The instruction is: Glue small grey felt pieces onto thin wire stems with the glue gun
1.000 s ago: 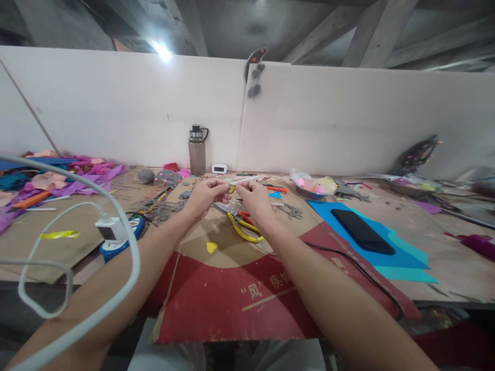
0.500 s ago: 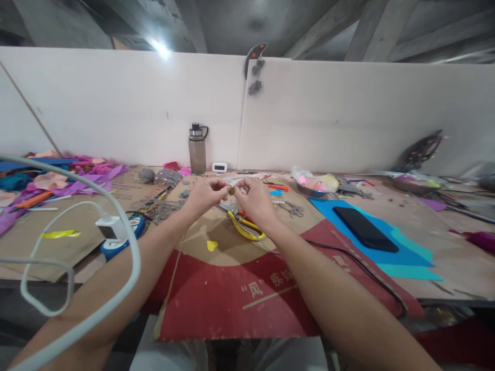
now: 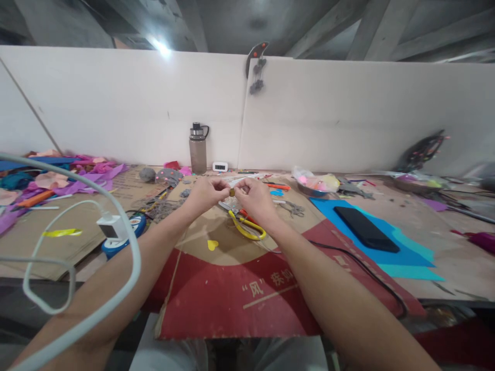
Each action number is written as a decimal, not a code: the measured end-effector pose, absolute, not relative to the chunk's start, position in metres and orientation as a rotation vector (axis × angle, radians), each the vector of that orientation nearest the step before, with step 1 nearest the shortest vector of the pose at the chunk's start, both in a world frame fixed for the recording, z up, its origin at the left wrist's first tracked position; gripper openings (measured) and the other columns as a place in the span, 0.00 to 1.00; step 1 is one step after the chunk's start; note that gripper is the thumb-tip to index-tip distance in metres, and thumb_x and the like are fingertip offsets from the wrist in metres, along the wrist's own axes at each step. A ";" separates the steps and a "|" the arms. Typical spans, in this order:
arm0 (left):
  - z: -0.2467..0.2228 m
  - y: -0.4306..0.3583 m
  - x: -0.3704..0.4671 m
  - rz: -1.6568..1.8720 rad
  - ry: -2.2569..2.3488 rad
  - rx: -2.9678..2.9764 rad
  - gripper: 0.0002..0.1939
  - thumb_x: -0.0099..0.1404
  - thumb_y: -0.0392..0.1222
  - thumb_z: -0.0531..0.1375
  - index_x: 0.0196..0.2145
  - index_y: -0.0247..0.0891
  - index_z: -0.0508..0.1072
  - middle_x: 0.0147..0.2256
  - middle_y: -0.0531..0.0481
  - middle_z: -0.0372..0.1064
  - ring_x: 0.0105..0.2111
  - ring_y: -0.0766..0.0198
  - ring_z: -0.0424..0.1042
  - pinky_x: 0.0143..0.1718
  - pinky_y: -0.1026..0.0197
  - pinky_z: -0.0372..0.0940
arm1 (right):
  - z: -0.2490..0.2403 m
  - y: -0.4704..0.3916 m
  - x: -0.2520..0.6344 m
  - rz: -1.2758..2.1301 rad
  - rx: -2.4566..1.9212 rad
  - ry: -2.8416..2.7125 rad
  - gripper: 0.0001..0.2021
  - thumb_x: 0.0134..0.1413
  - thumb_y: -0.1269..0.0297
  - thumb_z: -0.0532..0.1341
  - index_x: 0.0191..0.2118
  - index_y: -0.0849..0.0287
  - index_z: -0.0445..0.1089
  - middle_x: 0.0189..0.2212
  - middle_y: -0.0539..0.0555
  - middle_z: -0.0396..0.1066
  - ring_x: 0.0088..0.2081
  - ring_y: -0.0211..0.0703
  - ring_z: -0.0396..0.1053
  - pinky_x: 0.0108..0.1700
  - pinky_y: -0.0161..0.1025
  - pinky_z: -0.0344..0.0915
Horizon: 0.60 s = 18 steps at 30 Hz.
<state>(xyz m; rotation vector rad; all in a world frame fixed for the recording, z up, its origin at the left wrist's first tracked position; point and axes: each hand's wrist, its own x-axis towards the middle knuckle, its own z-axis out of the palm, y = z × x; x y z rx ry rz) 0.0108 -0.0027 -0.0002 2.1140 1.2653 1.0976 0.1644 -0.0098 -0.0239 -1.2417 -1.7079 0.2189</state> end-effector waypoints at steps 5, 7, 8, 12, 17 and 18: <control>-0.002 0.004 0.003 0.964 1.129 1.924 0.10 0.55 0.42 0.61 0.24 0.32 0.76 0.20 0.49 0.70 0.19 0.70 0.64 0.21 0.68 0.59 | -0.023 -0.008 0.169 0.253 -1.268 -1.762 0.07 0.47 0.68 0.56 0.28 0.60 0.71 0.20 0.48 0.63 0.25 0.37 0.58 0.30 0.34 0.53; -0.003 0.007 0.000 0.953 1.094 1.880 0.12 0.56 0.45 0.61 0.25 0.32 0.76 0.21 0.46 0.72 0.19 0.70 0.66 0.22 0.68 0.61 | -0.023 -0.007 0.170 0.225 -1.272 -1.801 0.07 0.47 0.69 0.56 0.29 0.61 0.72 0.20 0.48 0.64 0.26 0.37 0.59 0.31 0.35 0.54; -0.003 0.007 -0.001 0.954 1.095 1.876 0.13 0.57 0.45 0.61 0.26 0.32 0.77 0.22 0.45 0.72 0.20 0.70 0.66 0.22 0.68 0.61 | -0.023 -0.007 0.171 0.200 -1.271 -1.820 0.06 0.47 0.69 0.56 0.29 0.61 0.72 0.21 0.49 0.65 0.27 0.37 0.60 0.32 0.35 0.54; -0.001 0.003 0.001 0.915 1.146 1.945 0.12 0.57 0.45 0.62 0.31 0.32 0.78 0.23 0.46 0.74 0.19 0.69 0.68 0.23 0.67 0.63 | -0.024 -0.006 0.170 0.082 -1.273 -1.885 0.06 0.49 0.71 0.57 0.30 0.61 0.71 0.26 0.52 0.69 0.30 0.40 0.63 0.36 0.36 0.57; 0.001 -0.002 0.007 0.921 1.221 2.012 0.07 0.54 0.39 0.62 0.28 0.32 0.78 0.20 0.49 0.72 0.19 0.70 0.68 0.22 0.69 0.61 | -0.027 -0.004 0.169 0.022 -1.273 -1.925 0.05 0.50 0.72 0.58 0.31 0.61 0.71 0.31 0.55 0.71 0.35 0.42 0.64 0.39 0.38 0.57; 0.000 -0.002 0.008 0.931 1.224 2.029 0.06 0.54 0.38 0.62 0.27 0.32 0.77 0.20 0.49 0.72 0.18 0.70 0.68 0.21 0.69 0.60 | -0.027 -0.004 0.169 0.029 -1.268 -1.922 0.05 0.51 0.71 0.58 0.31 0.61 0.71 0.30 0.55 0.70 0.34 0.42 0.64 0.39 0.38 0.57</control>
